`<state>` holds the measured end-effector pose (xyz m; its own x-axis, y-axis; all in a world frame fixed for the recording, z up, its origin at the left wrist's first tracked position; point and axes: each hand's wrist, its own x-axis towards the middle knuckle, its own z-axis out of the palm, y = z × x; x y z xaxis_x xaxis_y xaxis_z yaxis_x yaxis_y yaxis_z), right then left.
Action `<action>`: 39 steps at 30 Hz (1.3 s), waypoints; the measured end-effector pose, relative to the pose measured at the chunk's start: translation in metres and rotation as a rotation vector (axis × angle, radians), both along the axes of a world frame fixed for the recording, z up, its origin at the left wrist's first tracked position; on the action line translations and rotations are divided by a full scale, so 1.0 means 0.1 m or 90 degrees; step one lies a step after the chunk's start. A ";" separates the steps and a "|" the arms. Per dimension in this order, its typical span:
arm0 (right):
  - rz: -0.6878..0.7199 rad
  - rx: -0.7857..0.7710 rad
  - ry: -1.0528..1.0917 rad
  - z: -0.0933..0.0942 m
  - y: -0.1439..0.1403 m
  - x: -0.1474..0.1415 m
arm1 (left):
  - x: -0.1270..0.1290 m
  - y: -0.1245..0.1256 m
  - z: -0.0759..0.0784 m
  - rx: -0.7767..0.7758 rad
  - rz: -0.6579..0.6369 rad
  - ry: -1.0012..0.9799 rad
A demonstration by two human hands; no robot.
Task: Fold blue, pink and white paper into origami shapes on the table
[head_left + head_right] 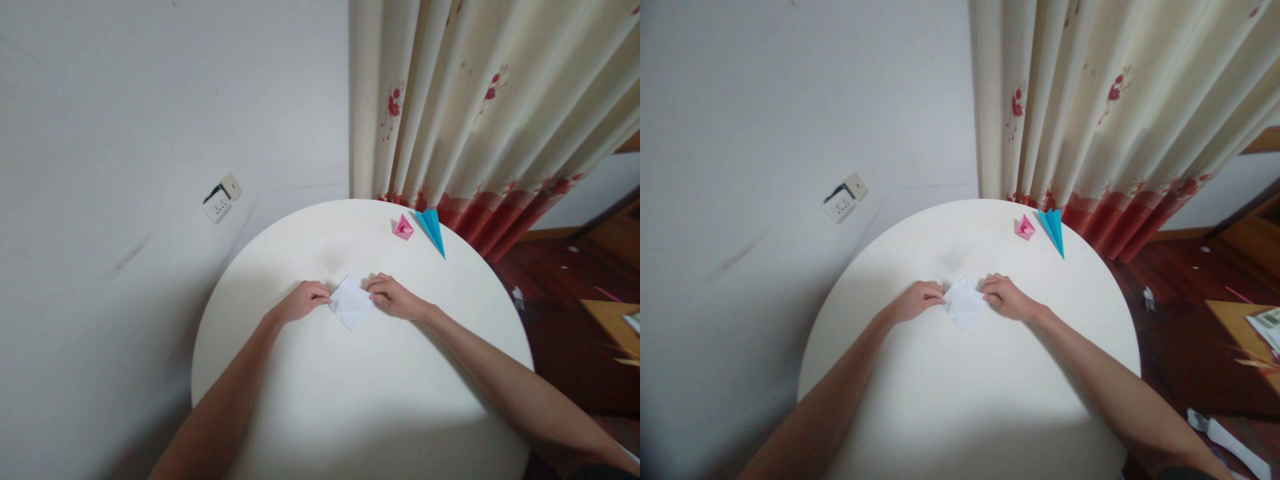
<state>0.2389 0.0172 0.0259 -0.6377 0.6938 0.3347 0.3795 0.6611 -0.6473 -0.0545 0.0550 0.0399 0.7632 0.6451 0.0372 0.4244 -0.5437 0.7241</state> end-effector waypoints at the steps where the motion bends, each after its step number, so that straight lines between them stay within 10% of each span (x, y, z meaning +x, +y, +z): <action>1: 0.004 0.000 0.003 -0.01 0.00 -0.01 | 0.01 0.00 0.01 0.021 -0.013 0.004; 14: -0.041 0.018 -0.039 -0.02 -0.10 -0.12 | 0.18 -0.19 0.08 0.169 -0.102 0.012; 22: -0.009 -0.013 0.064 0.00 -0.17 -0.24 | 0.29 -0.35 0.13 0.068 -0.076 -0.020; 29: -0.215 0.024 0.079 -0.12 -0.19 -0.30 | 0.29 -0.30 0.02 0.020 -0.006 -0.067; 39: -0.163 0.045 -0.080 -0.10 -0.30 -0.35 | 0.19 -0.26 -0.15 0.169 -0.064 0.179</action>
<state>0.2039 -0.0126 0.0160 -0.4846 0.8149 0.3181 0.6137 0.5758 -0.5402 -0.0353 0.0293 0.0253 0.8264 0.5625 -0.0266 0.5209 -0.7457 0.4154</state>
